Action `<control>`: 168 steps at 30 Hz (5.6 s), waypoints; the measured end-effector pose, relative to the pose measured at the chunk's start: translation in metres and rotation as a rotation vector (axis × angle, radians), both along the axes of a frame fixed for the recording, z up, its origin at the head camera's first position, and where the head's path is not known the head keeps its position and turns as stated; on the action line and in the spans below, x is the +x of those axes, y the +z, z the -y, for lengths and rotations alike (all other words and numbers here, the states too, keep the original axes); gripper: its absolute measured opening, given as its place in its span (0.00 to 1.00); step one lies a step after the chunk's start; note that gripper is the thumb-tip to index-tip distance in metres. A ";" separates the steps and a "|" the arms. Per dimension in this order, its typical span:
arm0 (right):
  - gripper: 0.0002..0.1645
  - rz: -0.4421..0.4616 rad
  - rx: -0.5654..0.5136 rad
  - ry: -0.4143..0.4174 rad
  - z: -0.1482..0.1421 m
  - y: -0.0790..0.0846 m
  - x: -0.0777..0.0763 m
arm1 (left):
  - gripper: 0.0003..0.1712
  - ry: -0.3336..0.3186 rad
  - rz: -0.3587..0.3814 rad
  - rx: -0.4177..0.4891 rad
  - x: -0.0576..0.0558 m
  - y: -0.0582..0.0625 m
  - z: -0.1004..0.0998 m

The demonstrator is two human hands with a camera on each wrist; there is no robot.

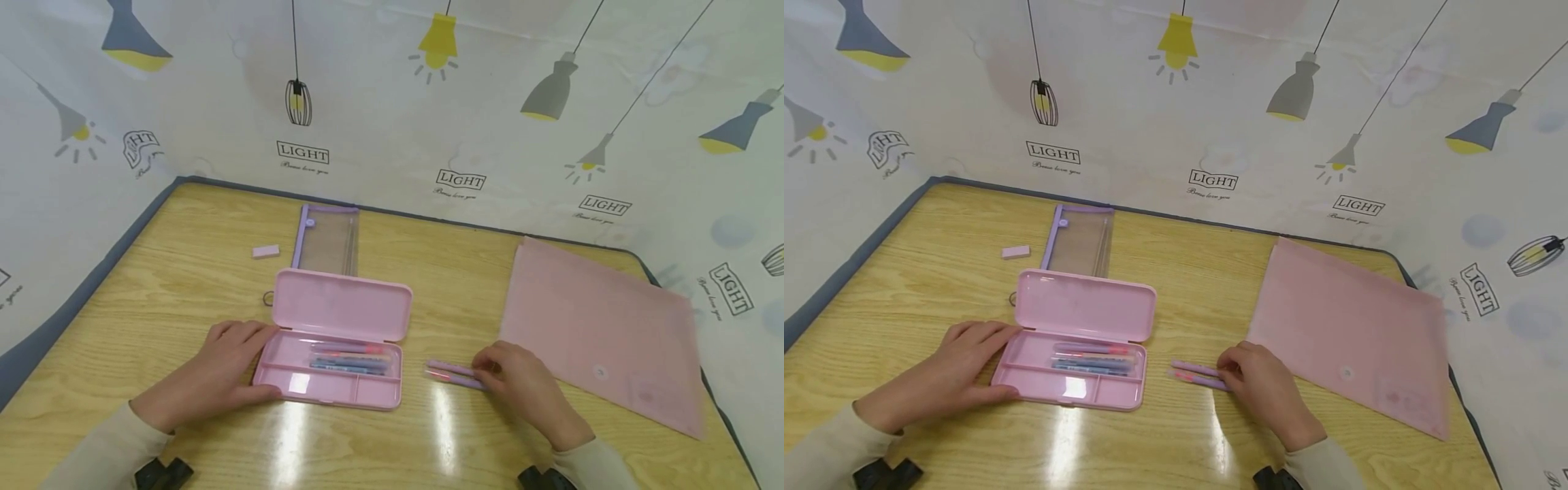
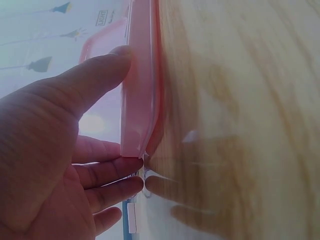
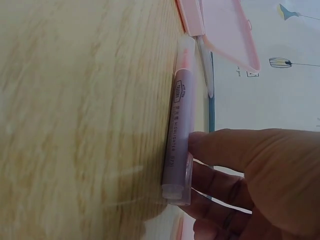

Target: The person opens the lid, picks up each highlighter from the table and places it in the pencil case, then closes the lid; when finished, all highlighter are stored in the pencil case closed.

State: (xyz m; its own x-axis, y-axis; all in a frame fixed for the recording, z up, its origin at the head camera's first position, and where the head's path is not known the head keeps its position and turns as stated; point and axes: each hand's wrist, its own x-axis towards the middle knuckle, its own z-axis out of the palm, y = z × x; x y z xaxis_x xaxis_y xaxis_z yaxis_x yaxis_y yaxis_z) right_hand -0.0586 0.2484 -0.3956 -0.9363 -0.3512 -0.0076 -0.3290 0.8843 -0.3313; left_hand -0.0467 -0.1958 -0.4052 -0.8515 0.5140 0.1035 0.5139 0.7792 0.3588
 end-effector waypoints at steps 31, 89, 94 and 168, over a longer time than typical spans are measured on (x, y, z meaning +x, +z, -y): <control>0.06 -0.097 -0.037 0.077 0.029 0.029 0.002 | 0.49 -0.012 -0.029 0.011 0.000 -0.002 0.001; 0.04 -0.020 -0.096 0.152 0.116 0.022 -0.020 | 0.49 -0.009 -0.011 0.009 -0.003 0.001 0.001; 0.05 -0.033 -0.083 0.117 0.104 0.025 -0.020 | 0.49 -0.001 -0.005 0.002 -0.003 0.002 0.001; 0.05 -0.093 -0.067 0.163 0.048 0.022 0.001 | 0.50 -0.017 -0.002 0.007 -0.004 0.002 0.003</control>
